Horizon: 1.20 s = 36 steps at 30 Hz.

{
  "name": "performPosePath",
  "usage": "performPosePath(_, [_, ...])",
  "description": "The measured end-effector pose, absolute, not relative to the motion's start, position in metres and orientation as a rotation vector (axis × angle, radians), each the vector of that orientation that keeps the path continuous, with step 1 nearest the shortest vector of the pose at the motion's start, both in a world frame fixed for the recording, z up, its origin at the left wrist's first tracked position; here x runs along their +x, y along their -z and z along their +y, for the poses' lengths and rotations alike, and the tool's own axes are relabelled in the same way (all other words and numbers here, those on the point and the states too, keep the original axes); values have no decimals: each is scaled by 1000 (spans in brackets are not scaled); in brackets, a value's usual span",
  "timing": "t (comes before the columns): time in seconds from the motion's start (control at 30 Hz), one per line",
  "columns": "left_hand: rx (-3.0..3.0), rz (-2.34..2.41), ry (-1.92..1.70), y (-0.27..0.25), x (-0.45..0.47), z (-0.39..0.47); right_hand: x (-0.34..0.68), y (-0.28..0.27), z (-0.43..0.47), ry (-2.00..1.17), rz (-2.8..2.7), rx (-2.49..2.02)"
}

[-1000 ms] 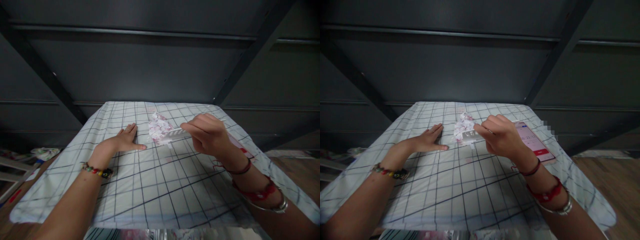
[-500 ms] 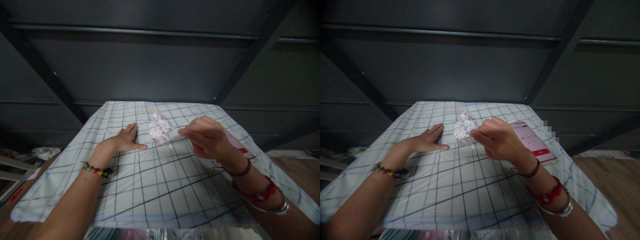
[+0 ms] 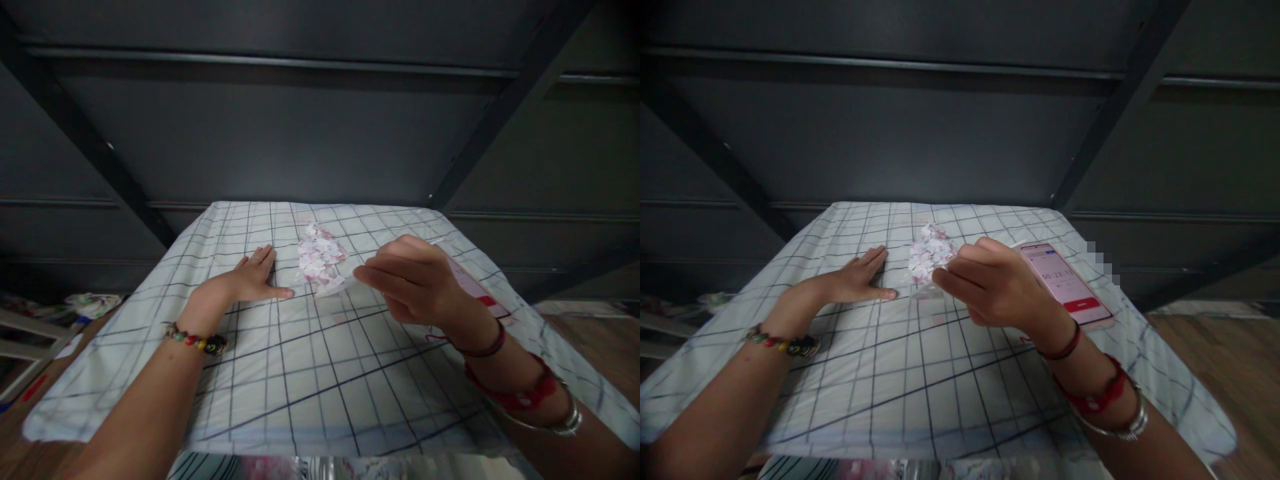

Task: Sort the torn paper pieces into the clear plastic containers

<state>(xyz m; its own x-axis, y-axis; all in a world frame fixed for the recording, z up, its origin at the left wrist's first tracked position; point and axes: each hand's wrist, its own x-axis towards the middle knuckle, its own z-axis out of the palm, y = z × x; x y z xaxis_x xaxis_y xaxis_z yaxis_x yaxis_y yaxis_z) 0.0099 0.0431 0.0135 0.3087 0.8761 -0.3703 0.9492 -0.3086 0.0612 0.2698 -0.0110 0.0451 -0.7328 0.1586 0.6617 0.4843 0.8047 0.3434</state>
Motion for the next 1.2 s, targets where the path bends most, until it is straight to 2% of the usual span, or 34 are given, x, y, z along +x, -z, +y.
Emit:
performPosePath(0.73, [2322, 1660, 373, -10, 9, 46, 276, -49, -3, 776, -2290, -590])
performPosePath(1.03, [2316, 1653, 374, -12, 10, 45, 273, -50, -9, 623, -2320, -531])
performPosePath(1.2, [2311, 1658, 387, -13, 12, 44, 274, -49, -7, 730, -2272, -592])
